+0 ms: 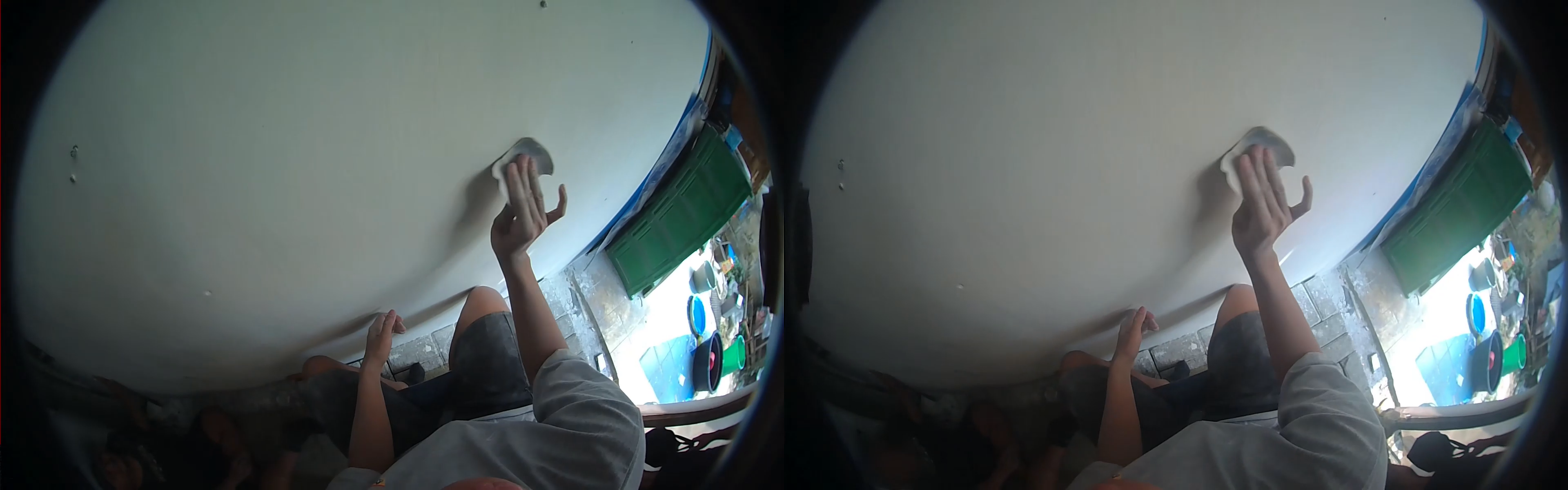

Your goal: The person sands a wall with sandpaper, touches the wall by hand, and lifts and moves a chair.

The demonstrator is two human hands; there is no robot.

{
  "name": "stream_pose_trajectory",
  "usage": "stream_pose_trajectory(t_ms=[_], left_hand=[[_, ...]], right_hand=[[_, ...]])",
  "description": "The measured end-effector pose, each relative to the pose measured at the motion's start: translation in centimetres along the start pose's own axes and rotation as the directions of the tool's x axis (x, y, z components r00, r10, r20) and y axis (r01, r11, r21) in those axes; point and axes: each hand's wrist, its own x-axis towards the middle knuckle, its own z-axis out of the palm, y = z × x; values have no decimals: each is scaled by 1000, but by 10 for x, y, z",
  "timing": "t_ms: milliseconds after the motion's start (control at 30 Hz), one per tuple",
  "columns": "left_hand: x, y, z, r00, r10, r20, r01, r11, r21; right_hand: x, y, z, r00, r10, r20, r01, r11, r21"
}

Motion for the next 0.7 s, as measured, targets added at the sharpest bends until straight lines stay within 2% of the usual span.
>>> stream_pose_trajectory(t_ms=[33,67,133,167,200,233,267,300,333,367,400,433,467,500,533,567,600,633,667,700], left_hand=[[-2,0,-1,1000,1,-16,-1,1000,0],[-5,-2,-2,1000,-3,-23,4,999,34],[-3,-13,-1,998,7,-64,-3,998,57],[1,-23,-3,999,20,-29,-18,996,88],[1,-29,-6,999,31,-24,-28,993,118],[5,-23,-9,1000,11,-14,-8,978,208],[5,-19,-7,999,-33,-22,38,958,285],[6,-21,0,998,0,-59,14,975,223],[-1,0,3,998,-2,-57,18,961,275],[0,-3,3,998,-38,-47,51,949,311],[-2,-5,3,998,-19,-62,39,941,336],[-5,-4,5,996,-45,-82,69,945,320],[-9,0,6,992,-62,-114,101,920,380],[-11,0,9,986,-33,-166,106,882,460],[-5,-14,13,976,74,-204,47,845,532],[-2,-22,15,976,107,-188,18,825,565],[-4,-18,16,982,74,-173,37,825,565],[-4,-17,13,984,75,-163,28,834,551],[-5,-18,17,986,72,-147,17,850,527],[-3,-20,16,985,69,-159,27,847,530]], right_hand=[[13,5,7,951,248,-187,-234,968,91],[15,12,11,864,468,-185,-421,874,244],[24,-9,17,920,340,-194,-284,921,266],[26,-23,6,998,64,-29,-56,974,220],[22,-37,-12,965,-229,129,194,951,239],[16,-42,-16,902,-425,76,402,891,209],[13,-43,-24,885,-466,-19,460,866,197],[10,-46,-31,932,-357,-65,363,904,227],[7,-51,-31,945,-280,-168,315,916,248],[-4,-49,-32,943,-273,-190,316,914,256],[-22,-46,-30,942,-321,-97,335,889,313],[-23,-52,-36,912,-401,90,348,869,352],[-26,-56,-36,900,-422,113,341,840,421],[-33,-48,-41,911,-408,64,356,855,378],[-33,-58,-40,969,-232,-80,242,846,476],[-26,-59,-47,970,-207,-131,244,858,452],[-21,-57,-47,962,-225,-155,267,888,373],[-19,-48,-49,949,-302,-92,315,926,208],[-13,-38,-46,949,-306,-79,316,922,225],[-1,-36,-43,921,-367,-127,388,889,244]])
